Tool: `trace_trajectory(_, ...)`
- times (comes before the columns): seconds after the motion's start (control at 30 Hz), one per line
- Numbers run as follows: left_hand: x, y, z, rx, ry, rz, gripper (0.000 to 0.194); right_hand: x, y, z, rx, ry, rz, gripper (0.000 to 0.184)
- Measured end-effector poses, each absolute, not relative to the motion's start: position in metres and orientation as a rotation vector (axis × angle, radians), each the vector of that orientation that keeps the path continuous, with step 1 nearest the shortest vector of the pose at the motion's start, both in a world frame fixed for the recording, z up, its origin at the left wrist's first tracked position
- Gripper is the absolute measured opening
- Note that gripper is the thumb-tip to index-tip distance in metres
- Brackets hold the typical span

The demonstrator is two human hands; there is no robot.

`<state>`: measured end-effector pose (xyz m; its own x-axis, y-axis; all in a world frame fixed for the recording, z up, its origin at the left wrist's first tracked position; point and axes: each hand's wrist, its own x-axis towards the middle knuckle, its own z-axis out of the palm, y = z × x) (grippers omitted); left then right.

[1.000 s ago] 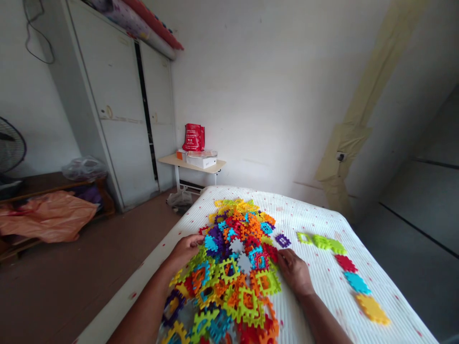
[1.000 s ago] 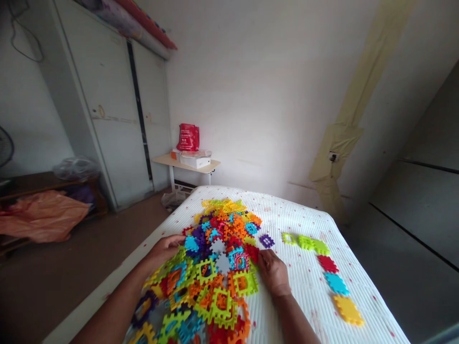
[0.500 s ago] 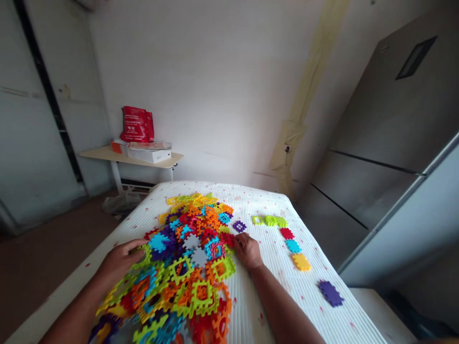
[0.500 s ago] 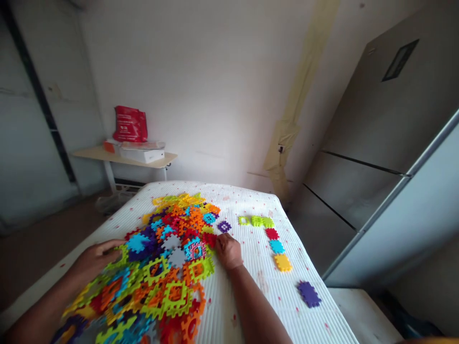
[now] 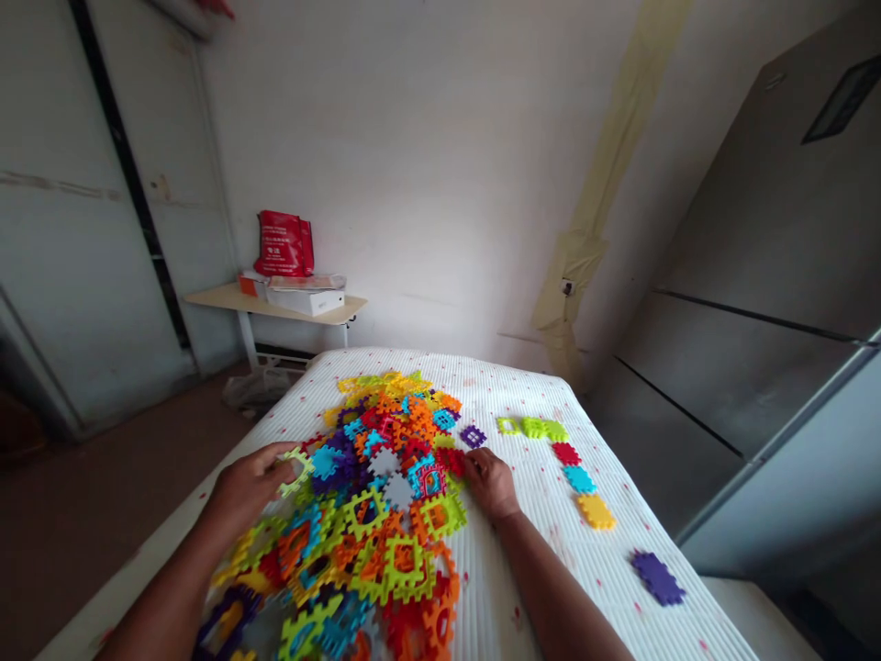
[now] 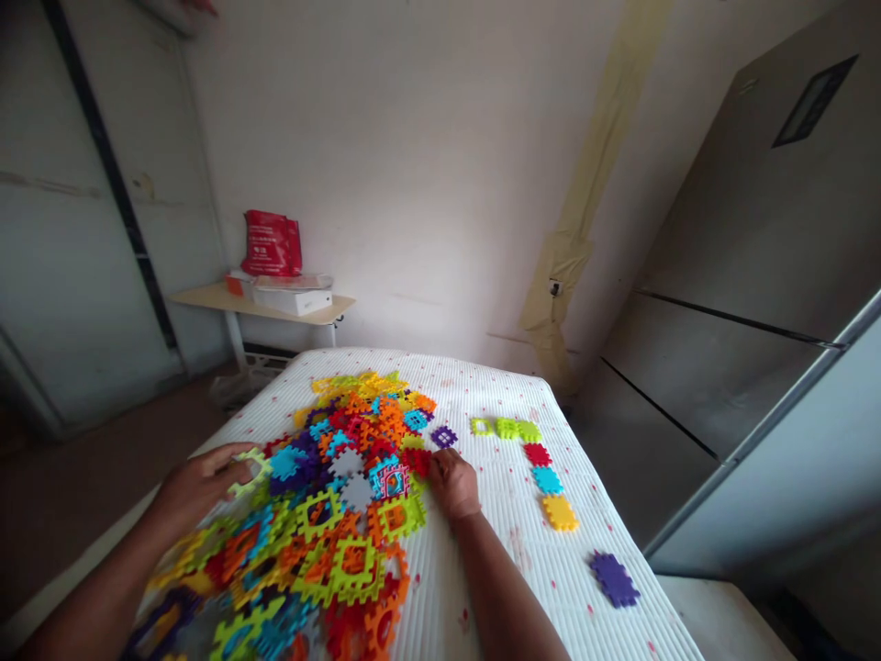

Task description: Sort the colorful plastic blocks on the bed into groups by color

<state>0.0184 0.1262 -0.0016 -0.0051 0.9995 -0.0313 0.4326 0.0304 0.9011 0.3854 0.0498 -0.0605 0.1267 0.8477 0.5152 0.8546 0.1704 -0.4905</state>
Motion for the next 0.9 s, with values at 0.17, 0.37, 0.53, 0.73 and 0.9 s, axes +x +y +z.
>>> trace_trajectory(0.17, 0.046, 0.105, 0.023, 1.418, 1.35, 0.981, 0.061, 0.383, 0.049, -0.056, -1.539, -1.579, 0.001, 0.026)
trace_trajectory(0.37, 0.091, 0.09, 0.03, 1.39, 1.156, 0.888, 0.056, 0.337, 0.04, -0.026, -1.321, -1.522, 0.314, 0.024)
trace_trajectory(0.53, 0.113, 0.087, 0.023, 1.499, 1.039, 0.884, 0.051, 0.295, 0.036, -0.008, -1.193, -1.254, 0.889, 0.032)
trace_trajectory(0.73, 0.124, 0.082, 0.01, 1.722, 1.0, 0.892, 0.024, 0.288, 0.03, 0.001, -1.125, -1.141, 1.033, 0.038)
trace_trajectory(0.9, 0.129, 0.076, 0.007, 1.871, 0.956, 0.909, 0.005, 0.295, 0.025, 0.004, -1.109, -1.217, 1.061, 0.038)
